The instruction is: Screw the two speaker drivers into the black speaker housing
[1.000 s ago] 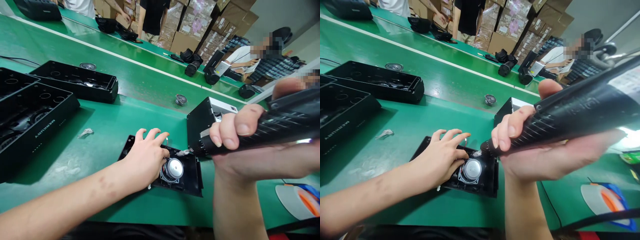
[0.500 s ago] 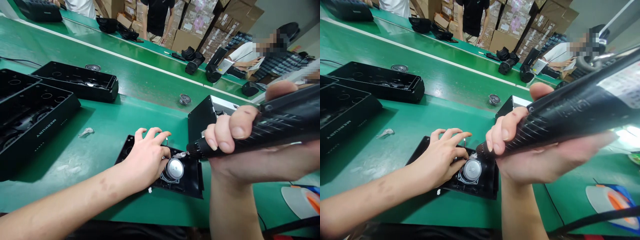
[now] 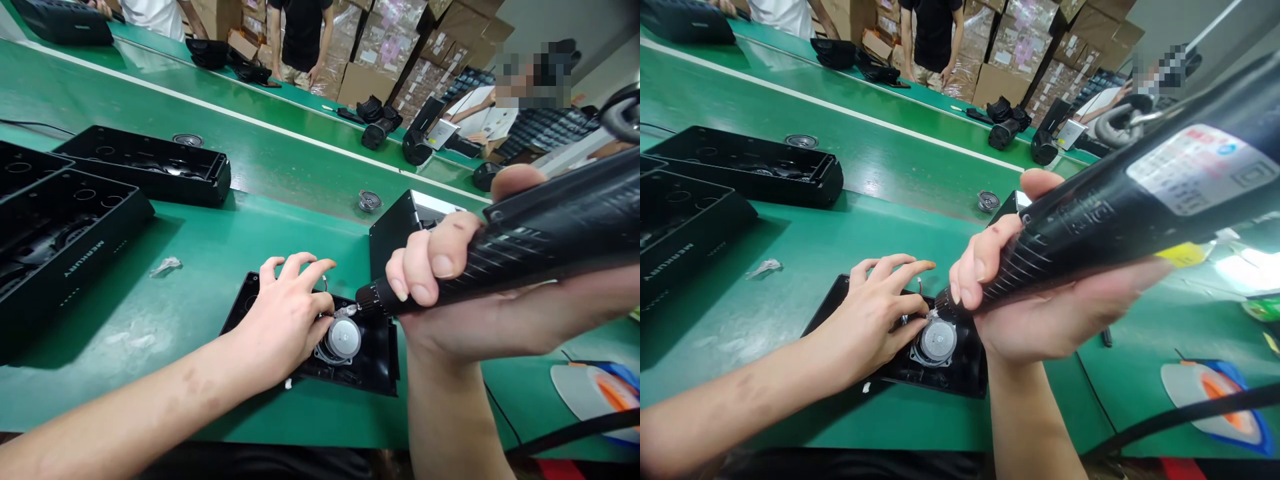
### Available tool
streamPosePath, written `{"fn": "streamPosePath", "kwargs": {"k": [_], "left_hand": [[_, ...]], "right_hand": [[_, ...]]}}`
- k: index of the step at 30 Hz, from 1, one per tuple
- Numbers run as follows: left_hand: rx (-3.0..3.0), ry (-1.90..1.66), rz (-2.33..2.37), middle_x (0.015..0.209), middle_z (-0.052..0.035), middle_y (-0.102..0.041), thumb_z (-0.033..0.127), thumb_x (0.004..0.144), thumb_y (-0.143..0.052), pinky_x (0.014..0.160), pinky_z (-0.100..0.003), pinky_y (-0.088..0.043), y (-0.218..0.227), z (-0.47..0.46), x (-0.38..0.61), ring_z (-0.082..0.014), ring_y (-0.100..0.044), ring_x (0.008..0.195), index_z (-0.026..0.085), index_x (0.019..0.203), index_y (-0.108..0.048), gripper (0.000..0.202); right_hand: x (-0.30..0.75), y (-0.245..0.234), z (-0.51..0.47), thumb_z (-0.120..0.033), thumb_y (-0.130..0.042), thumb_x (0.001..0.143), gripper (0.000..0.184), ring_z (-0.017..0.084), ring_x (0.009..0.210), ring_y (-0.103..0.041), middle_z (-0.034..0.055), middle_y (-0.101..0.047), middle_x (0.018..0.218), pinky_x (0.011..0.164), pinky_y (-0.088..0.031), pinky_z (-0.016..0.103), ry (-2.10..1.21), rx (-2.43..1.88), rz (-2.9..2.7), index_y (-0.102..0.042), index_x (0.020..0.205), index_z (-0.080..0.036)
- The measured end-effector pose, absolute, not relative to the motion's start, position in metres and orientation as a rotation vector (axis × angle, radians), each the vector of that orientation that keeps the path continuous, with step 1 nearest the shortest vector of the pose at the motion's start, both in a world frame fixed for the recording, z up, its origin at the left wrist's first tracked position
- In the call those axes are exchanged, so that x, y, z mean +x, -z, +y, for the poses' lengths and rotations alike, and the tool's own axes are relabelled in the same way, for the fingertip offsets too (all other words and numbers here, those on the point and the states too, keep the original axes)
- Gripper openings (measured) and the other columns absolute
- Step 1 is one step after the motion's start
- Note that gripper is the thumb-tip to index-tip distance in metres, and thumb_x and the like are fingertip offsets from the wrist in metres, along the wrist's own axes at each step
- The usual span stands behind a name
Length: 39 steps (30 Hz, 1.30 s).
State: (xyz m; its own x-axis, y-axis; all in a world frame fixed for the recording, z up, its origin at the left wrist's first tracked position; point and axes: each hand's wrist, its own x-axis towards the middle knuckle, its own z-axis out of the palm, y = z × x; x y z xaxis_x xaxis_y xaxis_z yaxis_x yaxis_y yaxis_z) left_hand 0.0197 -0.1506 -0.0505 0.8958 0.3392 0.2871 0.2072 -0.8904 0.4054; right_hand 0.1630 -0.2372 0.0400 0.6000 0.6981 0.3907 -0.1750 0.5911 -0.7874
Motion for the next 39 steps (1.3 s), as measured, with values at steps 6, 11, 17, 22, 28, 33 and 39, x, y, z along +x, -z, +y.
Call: {"fn": "streamPosePath", "kwargs": {"k": [6,11,17,22,28,33,39], "left_hand": [[2.679,-0.529,0.373,0.157,-0.0091,-0.061,0.02,0.098,-0.071,0.108,-0.074,-0.037,0.053,-0.149,0.016,-0.0428,-0.049,0.144,0.025,0.086,-0.081,0.016],[2.661,-0.551,0.365,0.157,-0.009,-0.061,0.019,0.097,-0.073,0.108,-0.073,-0.037,0.055,-0.148,0.015,-0.0429,-0.049,0.143,0.024,0.085,-0.079,0.014],[2.651,-0.573,0.358,0.157,-0.0083,-0.061,0.018,0.095,-0.076,0.108,-0.072,-0.037,0.056,-0.149,0.015,-0.0414,-0.049,0.144,0.022,0.083,-0.077,0.013],[2.641,-0.573,0.381,0.156,-0.0066,-0.063,0.018,0.094,-0.079,0.108,-0.072,-0.038,0.054,-0.147,0.015,-0.0406,-0.05,0.143,0.021,0.079,-0.075,0.016],[2.654,-0.577,0.404,0.154,-0.0094,-0.064,0.018,0.092,-0.082,0.104,-0.073,-0.042,0.052,-0.146,0.014,-0.0411,-0.053,0.142,0.02,0.077,-0.073,0.018],[2.668,-0.569,0.387,0.154,-0.012,-0.064,0.021,0.093,-0.083,0.098,-0.067,-0.05,0.05,-0.145,0.014,-0.0414,-0.055,0.14,0.019,0.081,-0.074,0.015],[2.68,-0.553,0.382,0.151,-0.0101,-0.065,0.021,0.092,-0.084,0.097,-0.063,-0.053,0.048,-0.144,0.013,-0.0393,-0.056,0.14,0.02,0.084,-0.074,0.013]], "right_hand": [[0.161,-0.045,-0.236,-0.069,-0.088,0.076,0.047,0.013,0.032,-0.044,-0.0058,-0.061,0.051,0.031,-0.041,0.024,-0.545,-0.819,-0.73,-0.074,0.094,-0.028],[0.159,-0.044,-0.237,-0.067,-0.09,0.075,0.046,0.012,0.032,-0.044,-0.006,-0.061,0.051,0.031,-0.041,0.023,-0.538,-0.8,-0.72,-0.076,0.093,-0.027],[0.16,-0.038,-0.236,-0.059,-0.093,0.076,0.044,0.011,0.036,-0.05,-0.0047,-0.065,0.055,0.036,-0.046,0.021,-0.582,-0.738,-0.776,-0.079,0.1,-0.025],[0.157,-0.041,-0.231,-0.063,-0.087,0.081,0.045,0.011,0.034,-0.048,-0.0054,-0.062,0.052,0.034,-0.043,0.021,-0.586,-0.759,-0.8,-0.077,0.1,-0.024],[0.157,-0.036,-0.226,-0.066,-0.07,0.095,0.047,0.011,0.039,-0.051,-0.0044,-0.063,0.057,0.038,-0.045,0.021,-0.589,-0.734,-0.874,-0.073,0.111,-0.022],[0.158,-0.03,-0.224,-0.064,-0.06,0.102,0.046,0.01,0.041,-0.053,-0.0034,-0.064,0.06,0.039,-0.047,0.021,-0.601,-0.681,-0.889,-0.072,0.115,-0.021],[0.157,-0.03,-0.223,-0.065,-0.064,0.099,0.047,0.011,0.04,-0.051,-0.0046,-0.062,0.059,0.039,-0.045,0.021,-0.595,-0.717,-0.87,-0.071,0.115,-0.022]]}}
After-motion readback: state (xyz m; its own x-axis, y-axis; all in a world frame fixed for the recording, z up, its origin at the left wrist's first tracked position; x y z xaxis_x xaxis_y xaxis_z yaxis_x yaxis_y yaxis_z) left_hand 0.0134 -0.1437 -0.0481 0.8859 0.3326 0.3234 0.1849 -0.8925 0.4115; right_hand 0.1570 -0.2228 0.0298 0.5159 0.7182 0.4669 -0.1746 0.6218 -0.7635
